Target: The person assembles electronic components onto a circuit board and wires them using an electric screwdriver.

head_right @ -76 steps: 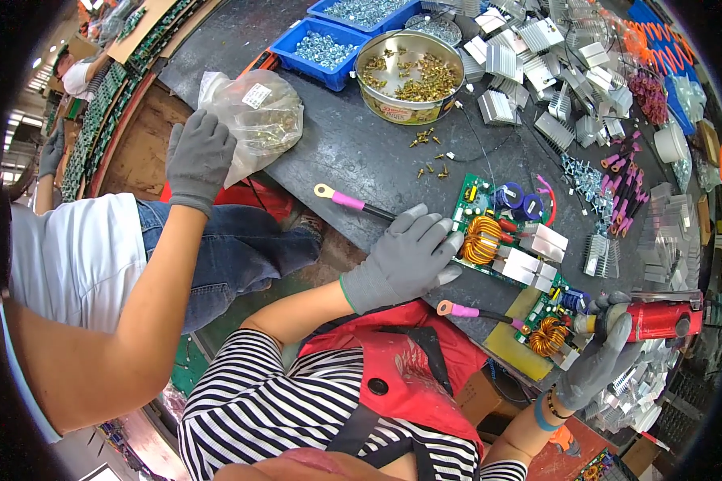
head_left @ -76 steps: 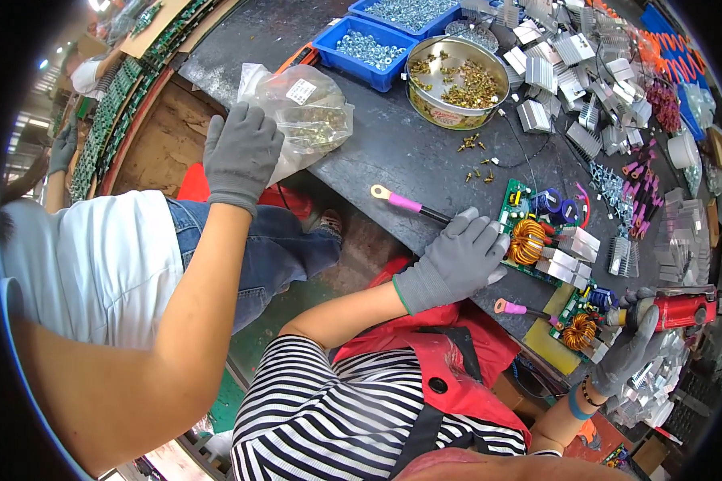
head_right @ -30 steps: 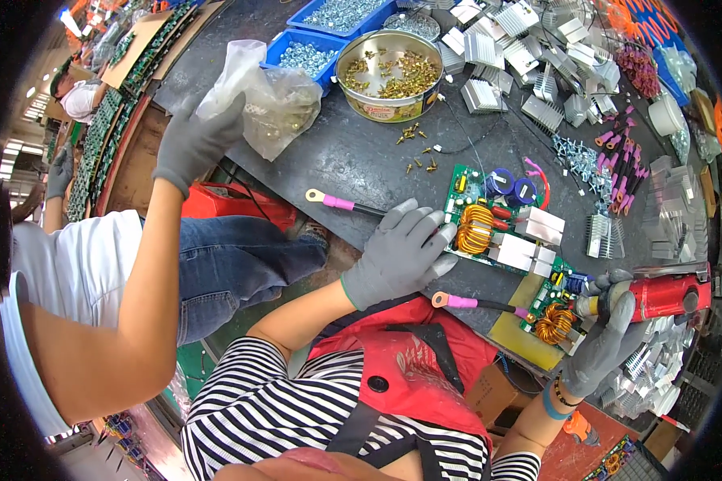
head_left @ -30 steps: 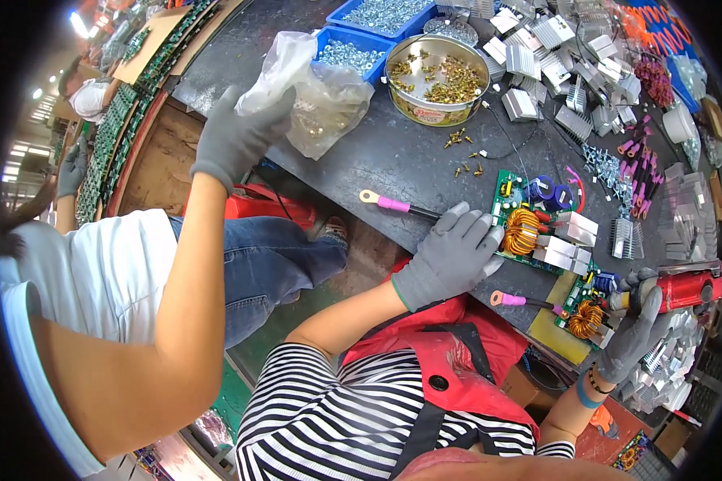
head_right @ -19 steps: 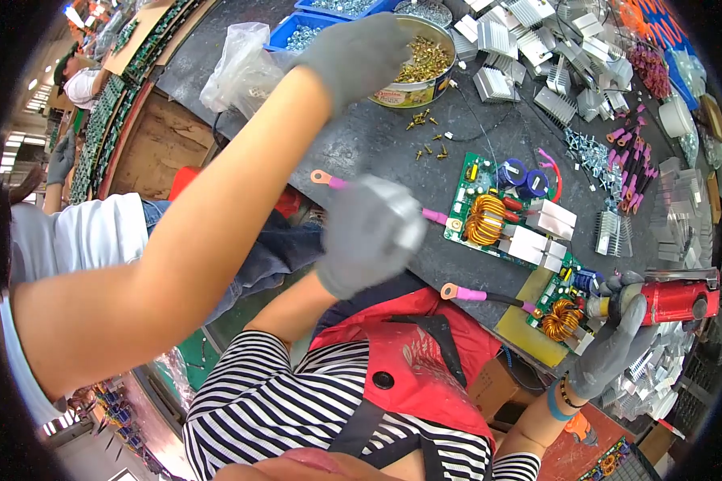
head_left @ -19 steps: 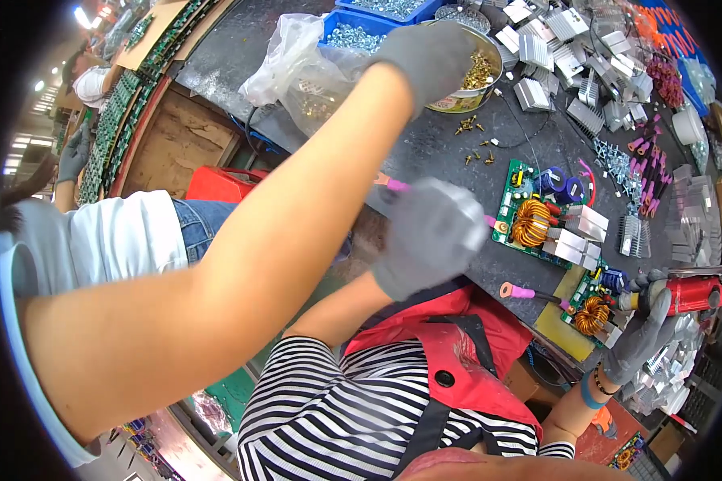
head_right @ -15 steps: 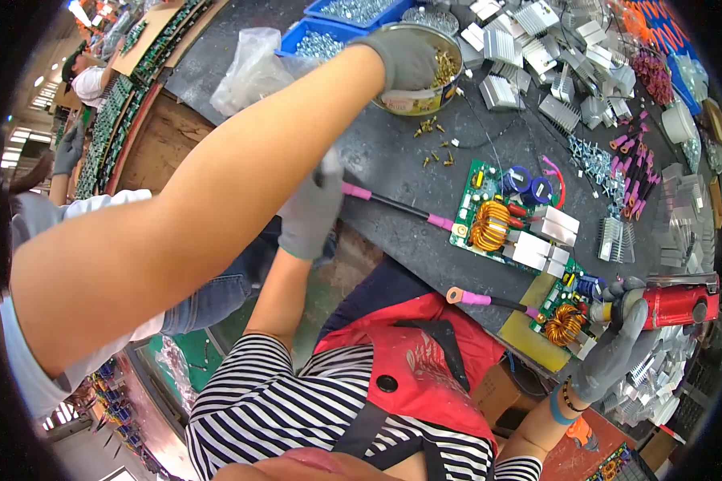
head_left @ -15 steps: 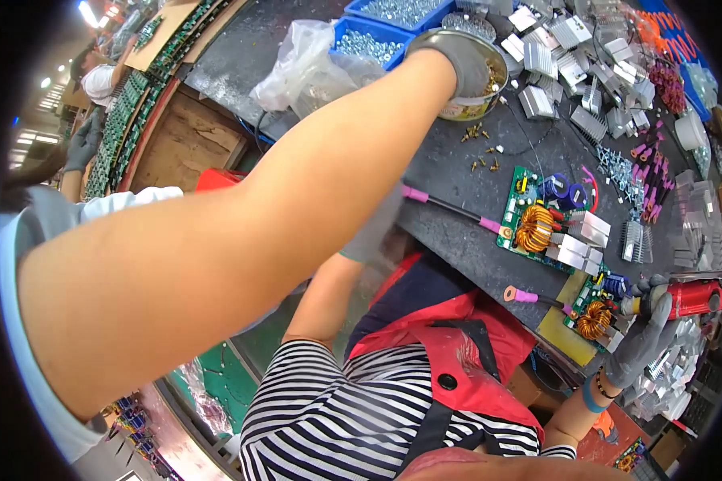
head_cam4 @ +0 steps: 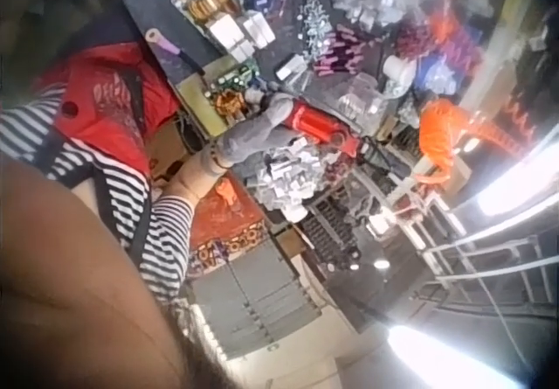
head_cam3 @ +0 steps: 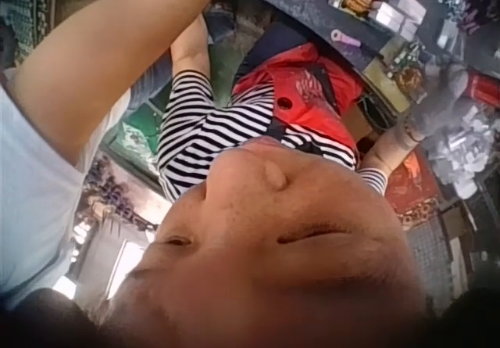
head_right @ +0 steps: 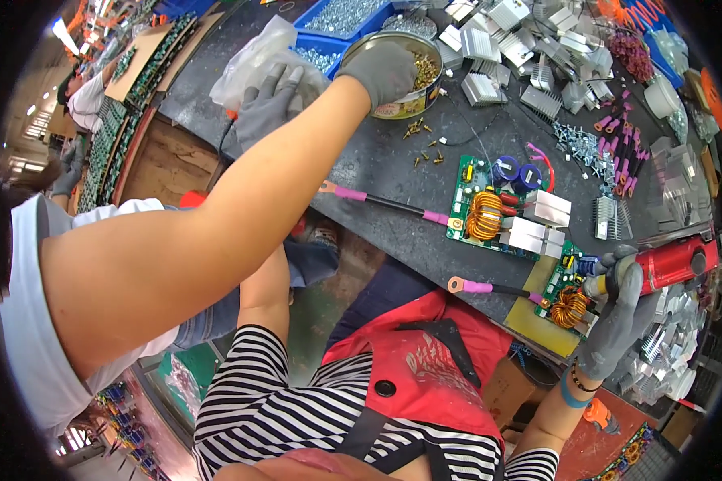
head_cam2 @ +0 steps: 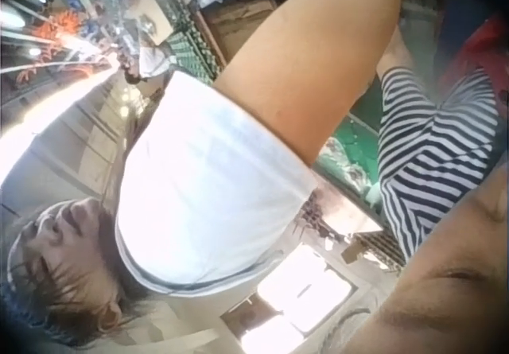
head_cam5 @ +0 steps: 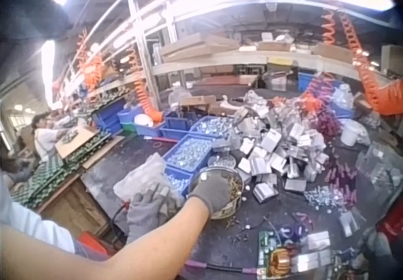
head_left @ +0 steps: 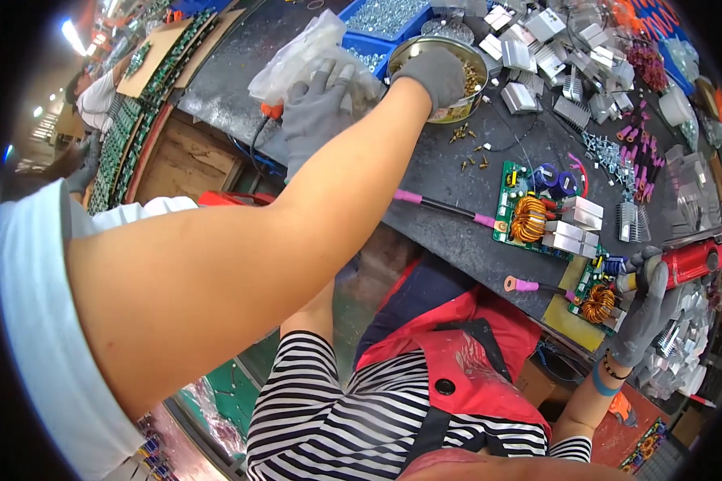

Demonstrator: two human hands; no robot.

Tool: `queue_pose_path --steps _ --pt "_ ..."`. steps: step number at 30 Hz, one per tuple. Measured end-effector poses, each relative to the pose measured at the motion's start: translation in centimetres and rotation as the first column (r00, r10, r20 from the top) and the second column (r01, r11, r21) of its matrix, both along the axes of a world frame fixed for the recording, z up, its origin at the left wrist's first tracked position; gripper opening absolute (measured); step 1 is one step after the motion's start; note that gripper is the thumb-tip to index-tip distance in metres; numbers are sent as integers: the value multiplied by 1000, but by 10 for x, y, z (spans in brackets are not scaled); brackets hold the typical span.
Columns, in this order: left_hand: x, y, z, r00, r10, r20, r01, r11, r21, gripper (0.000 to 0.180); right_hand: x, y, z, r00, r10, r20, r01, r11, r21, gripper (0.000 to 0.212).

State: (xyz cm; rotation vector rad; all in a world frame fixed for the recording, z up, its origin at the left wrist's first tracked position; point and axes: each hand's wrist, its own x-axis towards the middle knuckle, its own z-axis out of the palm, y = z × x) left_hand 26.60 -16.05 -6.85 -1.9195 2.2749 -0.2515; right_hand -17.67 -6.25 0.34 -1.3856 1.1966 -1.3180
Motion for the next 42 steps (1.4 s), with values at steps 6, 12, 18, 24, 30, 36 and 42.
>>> queue_pose_path --steps 6,12,18,24,30,36,42 --pt "-22 21 36 887 -246 392 228 969 93 17 -7 5 -2 999 -40 -8 40 999 13 41" --pt "-33 19 51 859 -232 455 239 970 43 17 -9 0 -2 992 -120 -27 120 993 6 42" --pt "0 96 51 964 -125 -236 -21 845 -534 7 -8 4 -6 999 -44 7 44 998 42 48" --pt "-28 189 55 -194 242 -951 -583 751 310 17 -2 6 -4 999 -32 24 32 999 17 44" --pt "-67 248 -54 -67 -378 -923 -995 95 34 11 0 -2 -2 999 13 53 -15 999 36 38" --pt "-100 258 -47 615 -14 -788 -700 450 -554 14 -2 -9 -4 995 -77 -66 80 996 50 40" --pt "-135 213 1 906 -83 -415 -164 836 -524 46 3 11 -6 945 -20 -326 -24 991 -131 50"
